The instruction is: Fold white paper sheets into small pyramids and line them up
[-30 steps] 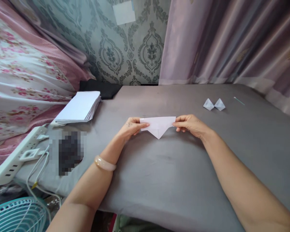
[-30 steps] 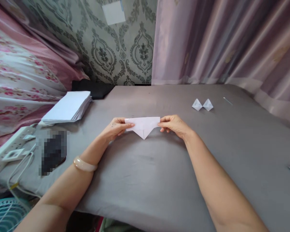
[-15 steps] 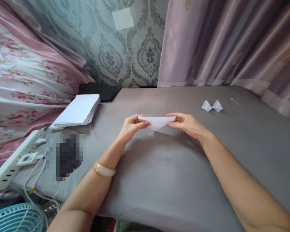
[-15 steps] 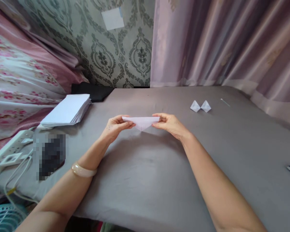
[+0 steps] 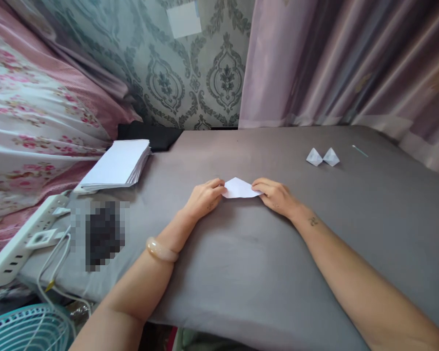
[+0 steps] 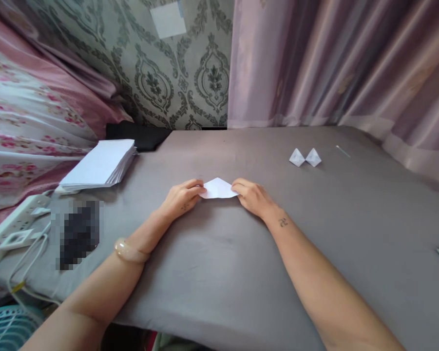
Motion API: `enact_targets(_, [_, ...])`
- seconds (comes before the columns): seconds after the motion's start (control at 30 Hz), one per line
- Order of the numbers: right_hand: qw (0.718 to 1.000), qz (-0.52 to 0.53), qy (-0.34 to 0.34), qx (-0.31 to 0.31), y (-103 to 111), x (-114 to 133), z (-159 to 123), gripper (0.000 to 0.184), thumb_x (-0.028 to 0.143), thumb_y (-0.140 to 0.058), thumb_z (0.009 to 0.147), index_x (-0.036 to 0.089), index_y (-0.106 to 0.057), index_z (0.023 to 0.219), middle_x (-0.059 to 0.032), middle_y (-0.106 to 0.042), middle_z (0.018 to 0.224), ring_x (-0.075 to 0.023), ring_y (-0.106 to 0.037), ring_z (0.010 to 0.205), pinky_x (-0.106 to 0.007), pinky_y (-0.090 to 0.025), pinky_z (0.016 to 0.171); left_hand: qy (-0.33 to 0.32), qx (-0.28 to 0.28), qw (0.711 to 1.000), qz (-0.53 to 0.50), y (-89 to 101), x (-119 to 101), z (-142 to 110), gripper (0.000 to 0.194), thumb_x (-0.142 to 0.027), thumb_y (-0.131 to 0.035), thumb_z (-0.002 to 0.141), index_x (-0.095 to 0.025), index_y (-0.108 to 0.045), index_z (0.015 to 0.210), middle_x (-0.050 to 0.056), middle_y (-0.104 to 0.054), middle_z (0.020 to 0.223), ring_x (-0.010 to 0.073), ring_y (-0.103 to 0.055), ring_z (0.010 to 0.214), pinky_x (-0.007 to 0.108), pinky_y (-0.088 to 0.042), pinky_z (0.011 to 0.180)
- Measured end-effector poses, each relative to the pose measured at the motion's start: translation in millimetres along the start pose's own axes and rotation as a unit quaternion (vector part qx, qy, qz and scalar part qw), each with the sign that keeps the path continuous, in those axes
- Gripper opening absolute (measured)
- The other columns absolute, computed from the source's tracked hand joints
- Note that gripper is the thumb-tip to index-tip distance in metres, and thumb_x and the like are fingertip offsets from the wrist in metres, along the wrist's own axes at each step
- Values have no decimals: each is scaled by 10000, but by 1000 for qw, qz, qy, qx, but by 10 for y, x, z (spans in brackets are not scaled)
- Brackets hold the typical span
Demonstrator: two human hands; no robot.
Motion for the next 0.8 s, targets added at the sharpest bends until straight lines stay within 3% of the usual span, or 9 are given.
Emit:
enact_targets(0.1, [999,-27,22,18,-31,50,-26,349,107,-408,867,210,-695,1037,-82,-652,1142,-204,-612,1040,-339,-468,915,-10,31,999,-6,-57,-24,-23,314,-201,-380,936,-229,-682,1019,73,-632,1141,196,-577,1043,293,-457,866])
enact_targets(0.23, [1000,-23,16,12,-7,35,-27,275,225,-464,897,222,-723,988,-92,-637,1104,-220,-596,1020,-366,-460,914,26,16,998,-47,-55,39,-58,285,-249,-428,930,-206,-699,1004,91,-645,1071,218,-550,974,319,-458,839])
enact_targets(0.4, [998,27,-61,-21,26,-143,-22,199,315,-562,849,233,-744,847,-73,-623,1062,-199,-602,934,-358,-471,861,135,-1,984,-112,-36,184,-52,215,-329,-545,871,-186,-705,866,80,-649,903,217,-568,890,328,-454,810])
enact_targets(0.53, [982,87,-164,-38,20,-309,-20,194,364,-614,801,226,-744,759,-61,-641,1080,-184,-615,868,-364,-477,852,243,-14,959,-148,-49,302,-64,241,-385,-607,820,-159,-685,798,73,-615,869,186,-568,773,318,-462,752])
enact_targets(0.63, [969,113,-216,-29,10,-370,-13,202,368,-615,791,226,-753,750,-64,-644,1109,-184,-618,860,-372,-478,853,271,-14,950,-151,-56,339,-68,255,-400,-630,795,-150,-674,768,75,-595,890,178,-557,758,325,-461,755])
enact_targets(0.8, [960,137,-244,-17,27,-377,11,183,340,-628,778,216,-756,734,-72,-638,1128,-198,-613,938,-372,-456,900,279,-2,949,-150,-46,359,-57,253,-390,-614,799,-146,-678,771,78,-580,888,187,-551,806,323,-450,784])
Point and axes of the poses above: each hand's wrist, its own z-axis towards the middle knuckle, its own y-axis out of the back of the hand, x = y × z, the point moved 6 cm from there along z, towards the middle knuckle
